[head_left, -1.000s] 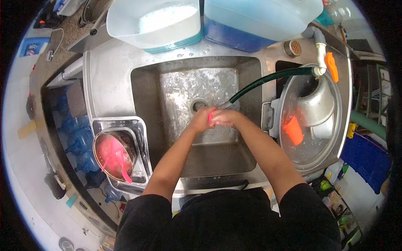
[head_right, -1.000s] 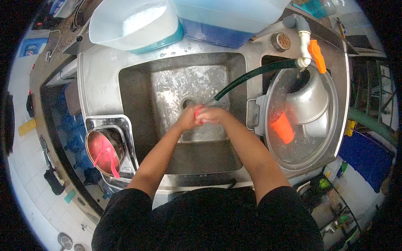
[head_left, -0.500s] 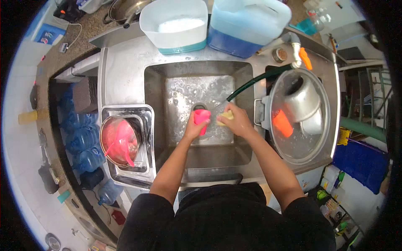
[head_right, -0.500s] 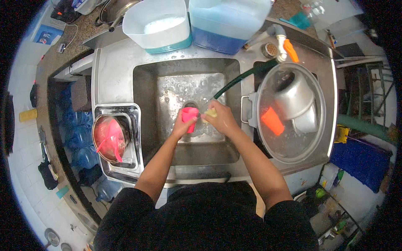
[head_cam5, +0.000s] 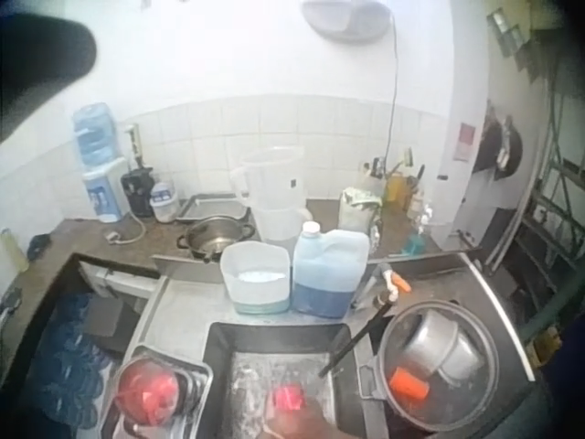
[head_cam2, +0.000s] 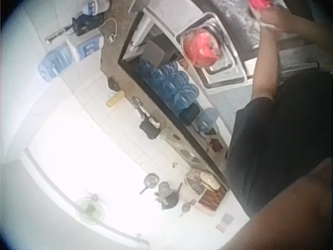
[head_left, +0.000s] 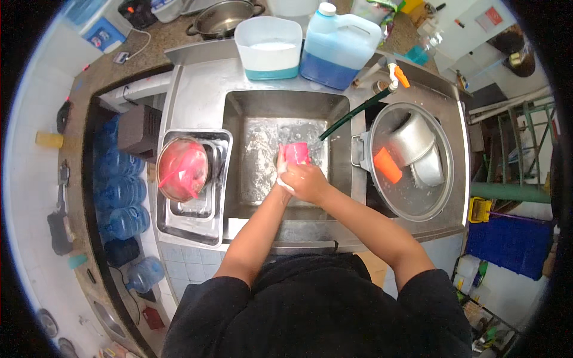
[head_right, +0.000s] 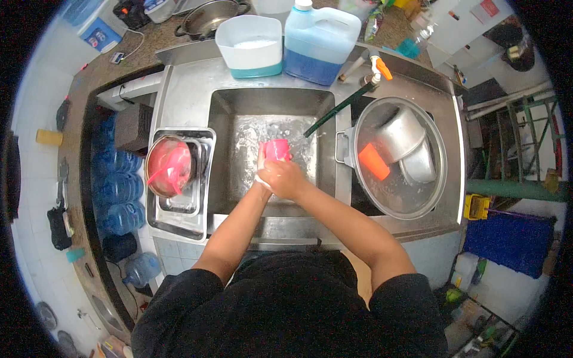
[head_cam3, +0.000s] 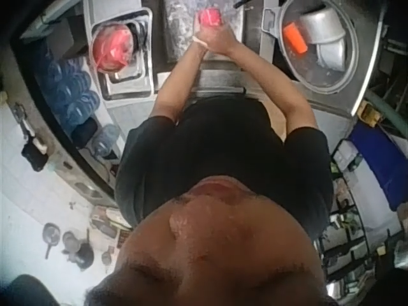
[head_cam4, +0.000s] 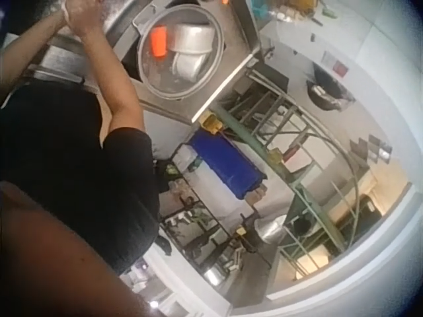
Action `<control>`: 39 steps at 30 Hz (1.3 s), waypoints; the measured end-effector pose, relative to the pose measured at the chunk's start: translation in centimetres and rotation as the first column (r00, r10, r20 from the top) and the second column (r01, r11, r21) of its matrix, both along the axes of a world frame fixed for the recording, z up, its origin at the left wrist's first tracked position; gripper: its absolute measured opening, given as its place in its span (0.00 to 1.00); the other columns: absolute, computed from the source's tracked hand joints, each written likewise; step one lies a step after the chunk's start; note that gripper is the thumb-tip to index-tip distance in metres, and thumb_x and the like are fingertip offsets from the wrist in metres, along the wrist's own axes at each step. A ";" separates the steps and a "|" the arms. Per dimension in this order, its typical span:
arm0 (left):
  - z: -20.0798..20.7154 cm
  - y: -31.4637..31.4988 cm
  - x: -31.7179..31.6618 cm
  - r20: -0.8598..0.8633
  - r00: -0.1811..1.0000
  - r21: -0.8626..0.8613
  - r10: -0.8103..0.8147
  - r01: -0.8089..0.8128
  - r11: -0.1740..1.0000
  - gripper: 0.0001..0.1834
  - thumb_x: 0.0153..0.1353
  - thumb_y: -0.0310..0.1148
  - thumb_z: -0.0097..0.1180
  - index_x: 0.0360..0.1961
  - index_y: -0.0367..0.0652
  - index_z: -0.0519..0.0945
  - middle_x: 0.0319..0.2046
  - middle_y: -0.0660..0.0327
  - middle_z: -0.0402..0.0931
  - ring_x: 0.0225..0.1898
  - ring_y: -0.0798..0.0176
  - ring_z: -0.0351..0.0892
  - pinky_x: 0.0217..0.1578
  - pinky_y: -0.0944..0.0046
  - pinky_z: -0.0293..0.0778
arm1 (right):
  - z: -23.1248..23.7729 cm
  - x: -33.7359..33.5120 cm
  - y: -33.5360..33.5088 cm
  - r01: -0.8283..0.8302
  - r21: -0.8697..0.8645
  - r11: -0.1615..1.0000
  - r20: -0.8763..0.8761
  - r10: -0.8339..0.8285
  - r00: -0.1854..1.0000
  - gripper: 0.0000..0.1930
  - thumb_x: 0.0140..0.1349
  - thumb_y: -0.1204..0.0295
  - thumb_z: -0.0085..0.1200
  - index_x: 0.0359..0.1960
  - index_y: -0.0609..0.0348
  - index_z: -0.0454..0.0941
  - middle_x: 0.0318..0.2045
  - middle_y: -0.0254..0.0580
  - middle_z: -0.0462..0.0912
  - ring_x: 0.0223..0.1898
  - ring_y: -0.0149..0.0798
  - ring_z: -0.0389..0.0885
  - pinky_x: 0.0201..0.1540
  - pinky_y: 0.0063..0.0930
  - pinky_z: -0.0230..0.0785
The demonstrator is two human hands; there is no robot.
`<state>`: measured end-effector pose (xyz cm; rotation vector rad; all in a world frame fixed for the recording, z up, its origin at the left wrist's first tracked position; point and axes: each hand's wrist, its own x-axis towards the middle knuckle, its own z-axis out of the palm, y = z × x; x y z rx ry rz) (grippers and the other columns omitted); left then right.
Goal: The recorder gets water from a dispenser and then washes various kitchen items including trays, pots, and cups in a sink.
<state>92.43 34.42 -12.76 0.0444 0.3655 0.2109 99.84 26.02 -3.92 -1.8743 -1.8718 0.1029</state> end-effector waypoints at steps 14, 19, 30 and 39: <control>17.0 13.5 -17.6 -0.070 0.328 0.840 0.942 0.529 -0.121 0.32 0.60 0.50 0.61 0.57 0.38 0.68 0.54 0.46 0.73 0.55 0.49 0.73 0.55 0.55 0.67 | 7.0 12.2 -13.0 0.580 -0.137 0.803 -0.109 -0.594 0.797 0.12 0.57 0.68 0.58 0.39 0.58 0.73 0.33 0.54 0.79 0.39 0.59 0.78 0.40 0.47 0.68; 17.0 16.3 -19.6 -0.258 0.315 0.365 0.913 0.907 -0.210 0.29 0.48 0.46 0.71 0.46 0.38 0.78 0.43 0.47 0.79 0.47 0.45 0.78 0.50 0.54 0.72 | 9.2 17.8 -12.9 0.579 -0.647 0.496 0.248 -0.581 0.775 0.24 0.56 0.71 0.54 0.57 0.49 0.66 0.46 0.52 0.81 0.50 0.54 0.79 0.50 0.44 0.70; 15.4 2.2 -3.2 -0.184 0.836 0.796 0.517 0.436 -0.421 0.21 0.48 0.33 0.70 0.43 0.40 0.78 0.40 0.54 0.80 0.45 0.58 0.79 0.48 0.60 0.73 | 11.1 20.6 -13.9 0.485 -0.728 0.485 0.399 -0.275 0.875 0.12 0.56 0.66 0.57 0.42 0.52 0.80 0.40 0.44 0.83 0.46 0.49 0.81 0.45 0.44 0.74; 11.4 -6.8 7.5 -0.097 0.995 0.983 0.012 0.094 0.156 0.41 0.40 0.38 0.77 0.57 0.42 0.71 0.51 0.55 0.75 0.54 0.58 0.75 0.55 0.58 0.70 | 12.6 11.3 -10.7 0.273 -0.311 0.910 -0.232 -0.351 0.907 0.12 0.55 0.64 0.61 0.35 0.58 0.77 0.33 0.51 0.80 0.37 0.57 0.79 0.39 0.46 0.70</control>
